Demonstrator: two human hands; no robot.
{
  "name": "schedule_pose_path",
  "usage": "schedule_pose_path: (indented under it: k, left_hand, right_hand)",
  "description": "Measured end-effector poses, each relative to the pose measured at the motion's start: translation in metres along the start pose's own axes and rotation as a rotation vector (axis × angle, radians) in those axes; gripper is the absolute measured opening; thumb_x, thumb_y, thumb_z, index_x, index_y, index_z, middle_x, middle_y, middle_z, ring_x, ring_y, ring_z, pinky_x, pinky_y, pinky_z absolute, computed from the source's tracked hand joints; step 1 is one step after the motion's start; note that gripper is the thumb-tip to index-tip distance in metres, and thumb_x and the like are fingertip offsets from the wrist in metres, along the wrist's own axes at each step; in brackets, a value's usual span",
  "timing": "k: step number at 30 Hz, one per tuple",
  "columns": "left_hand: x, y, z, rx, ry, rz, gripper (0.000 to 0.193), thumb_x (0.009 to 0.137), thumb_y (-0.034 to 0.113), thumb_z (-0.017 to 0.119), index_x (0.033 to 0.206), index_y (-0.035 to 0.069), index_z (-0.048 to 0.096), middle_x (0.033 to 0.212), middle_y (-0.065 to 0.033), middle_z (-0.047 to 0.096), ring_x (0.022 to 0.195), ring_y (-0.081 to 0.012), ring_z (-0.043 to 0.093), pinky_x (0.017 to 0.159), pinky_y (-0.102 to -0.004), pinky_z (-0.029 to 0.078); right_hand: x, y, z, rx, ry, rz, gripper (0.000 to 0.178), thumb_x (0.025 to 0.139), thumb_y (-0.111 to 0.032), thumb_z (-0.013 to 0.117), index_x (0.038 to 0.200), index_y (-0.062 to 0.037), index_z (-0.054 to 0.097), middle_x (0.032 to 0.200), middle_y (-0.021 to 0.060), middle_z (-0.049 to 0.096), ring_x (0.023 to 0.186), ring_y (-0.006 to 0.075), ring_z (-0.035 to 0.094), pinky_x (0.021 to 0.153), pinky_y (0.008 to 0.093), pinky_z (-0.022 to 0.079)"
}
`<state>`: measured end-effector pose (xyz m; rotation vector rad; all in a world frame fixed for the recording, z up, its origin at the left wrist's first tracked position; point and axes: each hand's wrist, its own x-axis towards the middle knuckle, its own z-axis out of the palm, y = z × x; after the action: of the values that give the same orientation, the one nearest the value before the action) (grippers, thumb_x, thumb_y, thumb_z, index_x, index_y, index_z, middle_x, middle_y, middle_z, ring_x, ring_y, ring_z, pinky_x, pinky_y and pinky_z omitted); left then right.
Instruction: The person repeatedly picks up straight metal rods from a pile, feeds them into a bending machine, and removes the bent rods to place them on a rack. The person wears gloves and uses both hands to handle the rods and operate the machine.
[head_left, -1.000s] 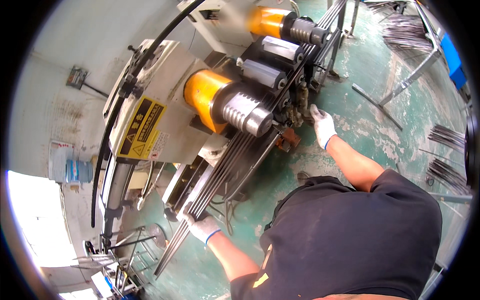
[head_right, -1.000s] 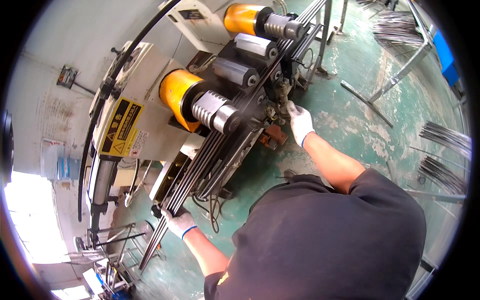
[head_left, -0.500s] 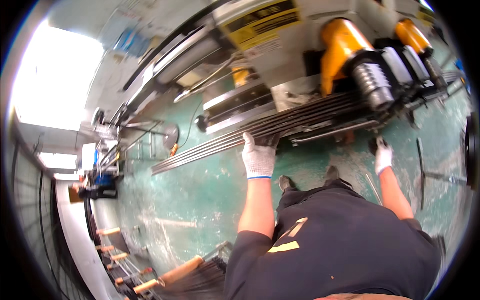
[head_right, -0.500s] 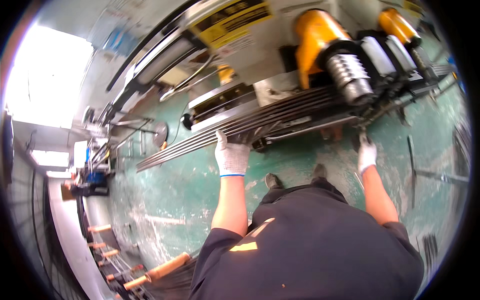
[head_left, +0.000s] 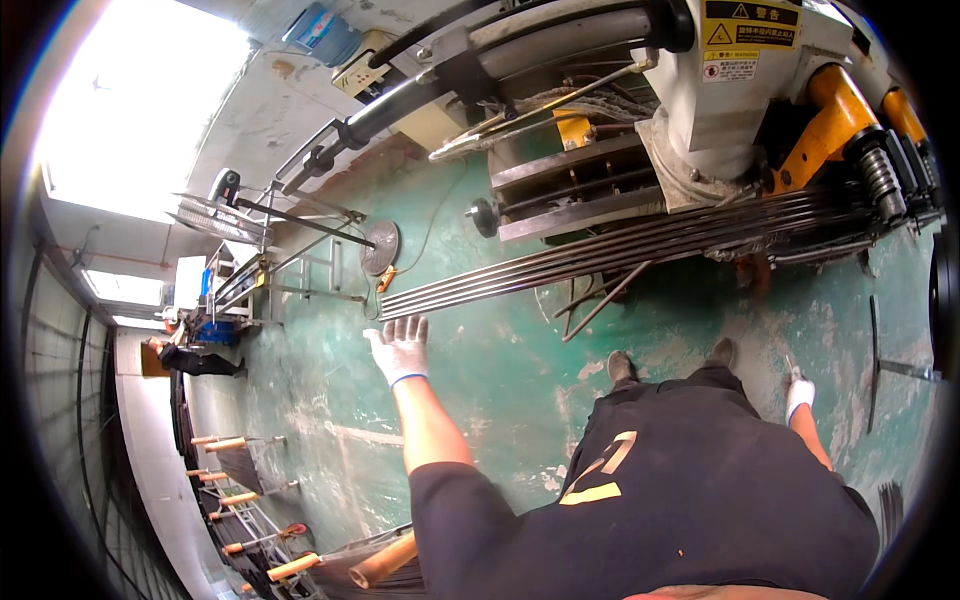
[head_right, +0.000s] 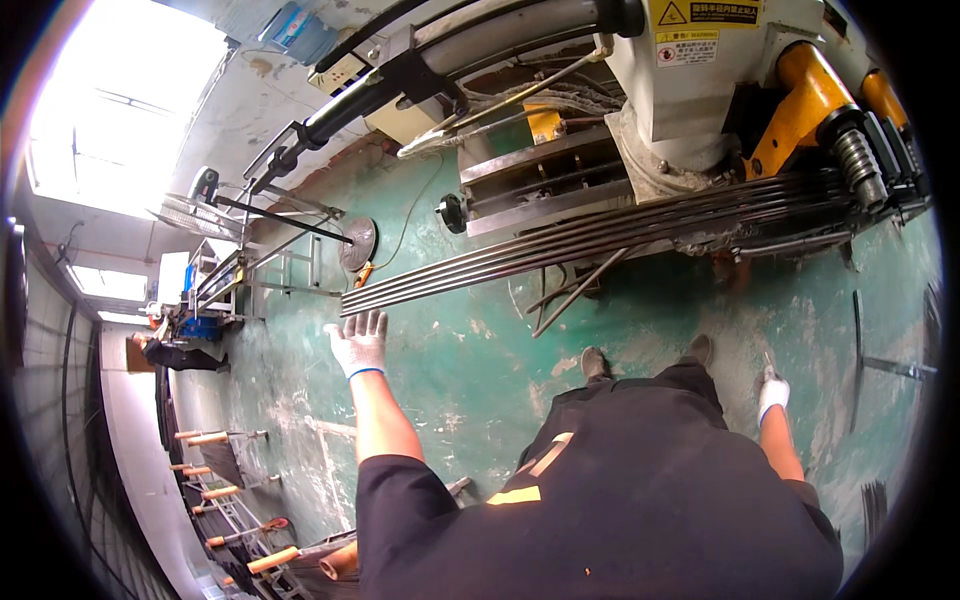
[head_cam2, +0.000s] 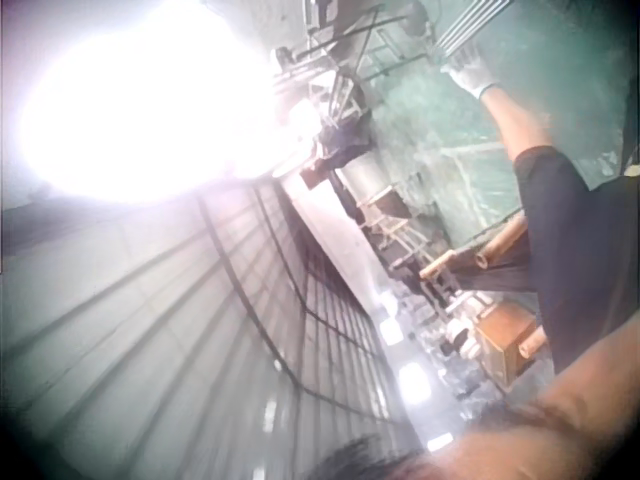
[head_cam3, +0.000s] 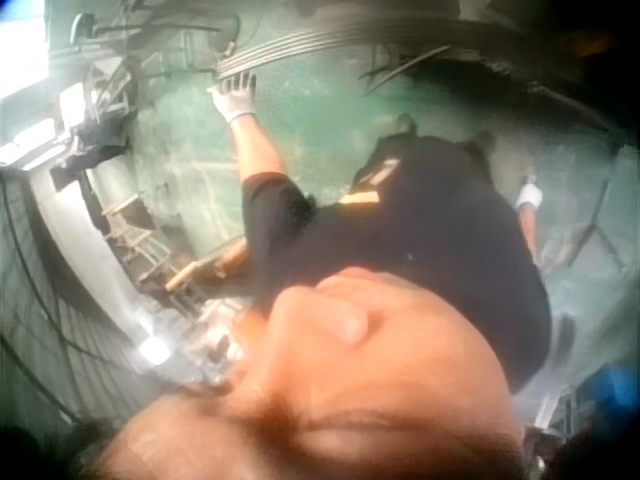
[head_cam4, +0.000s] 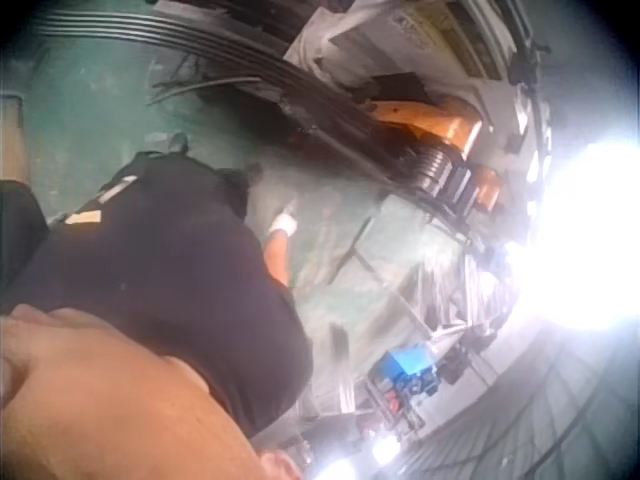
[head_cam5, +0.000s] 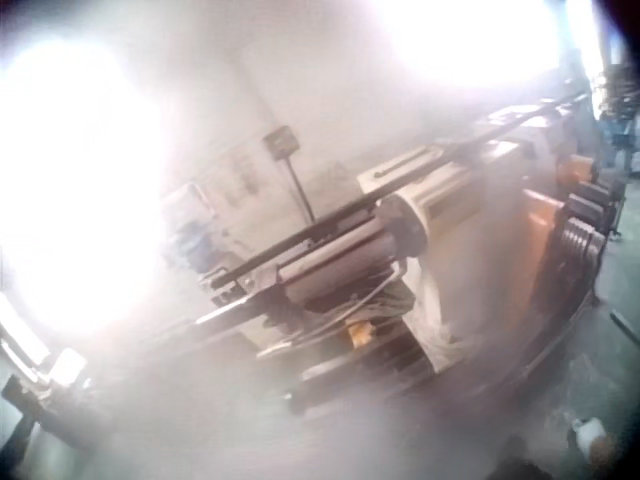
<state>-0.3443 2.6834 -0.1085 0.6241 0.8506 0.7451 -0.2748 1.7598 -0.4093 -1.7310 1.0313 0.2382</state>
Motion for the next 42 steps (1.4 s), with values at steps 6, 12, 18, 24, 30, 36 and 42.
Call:
schedule_pose_path:
  k: [6,12,18,24,30,36,42]
  left_hand:
    - [0.046,0.049,0.014,0.347,-0.317,-0.017,0.090,0.104,0.075,0.046,0.154,0.000,0.043,0.153,-0.0209,0.050,0.142,-0.0416,0.048,0.117,-0.0635,0.038]
    - [0.055,0.042,0.031,0.425,-0.339,-0.122,0.075,0.106,0.071,0.044,0.140,0.006,0.060,0.136,-0.0183,0.069,0.122,-0.0374,0.067,0.097,-0.0585,0.058]
    - [0.057,0.046,0.057,0.424,-0.380,-0.236,0.049,0.109,0.041,0.057,0.142,0.005,0.063,0.146,-0.0196,0.062,0.129,-0.0379,0.061,0.103,-0.0579,0.053]
    - [0.102,0.068,0.007,0.437,-0.641,-0.209,0.063,0.116,0.049,0.037,0.155,0.002,0.050,0.162,-0.0181,0.051,0.149,-0.0319,0.048,0.127,-0.0529,0.030]
    - [0.063,0.048,0.049,0.595,-0.461,-0.192,0.079,0.112,0.067,0.030,0.151,0.003,0.055,0.158,-0.0198,0.053,0.145,-0.0379,0.049,0.122,-0.0562,0.036]
    - [0.050,0.047,0.051,0.544,-0.518,-0.184,0.081,0.098,0.072,0.060,0.146,0.007,0.063,0.143,-0.0172,0.067,0.127,-0.0332,0.066,0.103,-0.0533,0.055]
    - [0.048,0.051,0.062,0.688,-0.452,-0.185,0.081,0.105,0.072,0.043,0.152,0.007,0.056,0.148,-0.0155,0.064,0.129,-0.0337,0.064,0.104,-0.0521,0.054]
  right_hand:
    - [-0.080,0.013,0.045,-0.179,-0.134,-0.047,0.034,0.105,-0.038,0.068,0.095,-0.0053,0.072,0.080,0.0063,0.072,0.063,0.0168,0.064,0.056,0.0343,0.050]
    - [-0.100,-0.033,0.063,-0.169,-0.097,-0.112,0.030,0.104,-0.038,0.069,0.095,-0.0095,0.071,0.078,0.0035,0.071,0.061,0.0149,0.062,0.056,0.0327,0.047]
    - [-0.115,-0.048,0.087,-0.241,0.084,-0.199,0.049,0.100,-0.037,0.073,0.132,0.0003,0.067,0.090,0.0073,0.073,0.076,0.0192,0.063,0.072,0.0368,0.053]
    - [-0.166,-0.129,0.123,-0.695,-0.010,-0.190,0.064,0.092,-0.061,0.073,0.104,0.0012,0.081,0.105,0.0270,0.077,0.104,0.0431,0.074,0.094,0.0502,0.055]
    - [-0.211,-0.167,0.105,-0.550,-0.062,-0.123,0.079,0.092,-0.061,0.072,0.123,0.0113,0.071,0.129,0.0346,0.068,0.127,0.0462,0.065,0.106,0.0490,0.051]
    - [-0.190,-0.130,0.080,-0.557,0.009,-0.063,0.077,0.092,-0.060,0.072,0.122,0.0102,0.072,0.126,0.0334,0.070,0.124,0.0465,0.066,0.105,0.0479,0.052]
    - [-0.176,-0.156,0.088,-0.719,-0.107,-0.093,0.069,0.091,-0.060,0.073,0.112,0.0058,0.077,0.118,0.0299,0.074,0.116,0.0442,0.071,0.100,0.0495,0.054]
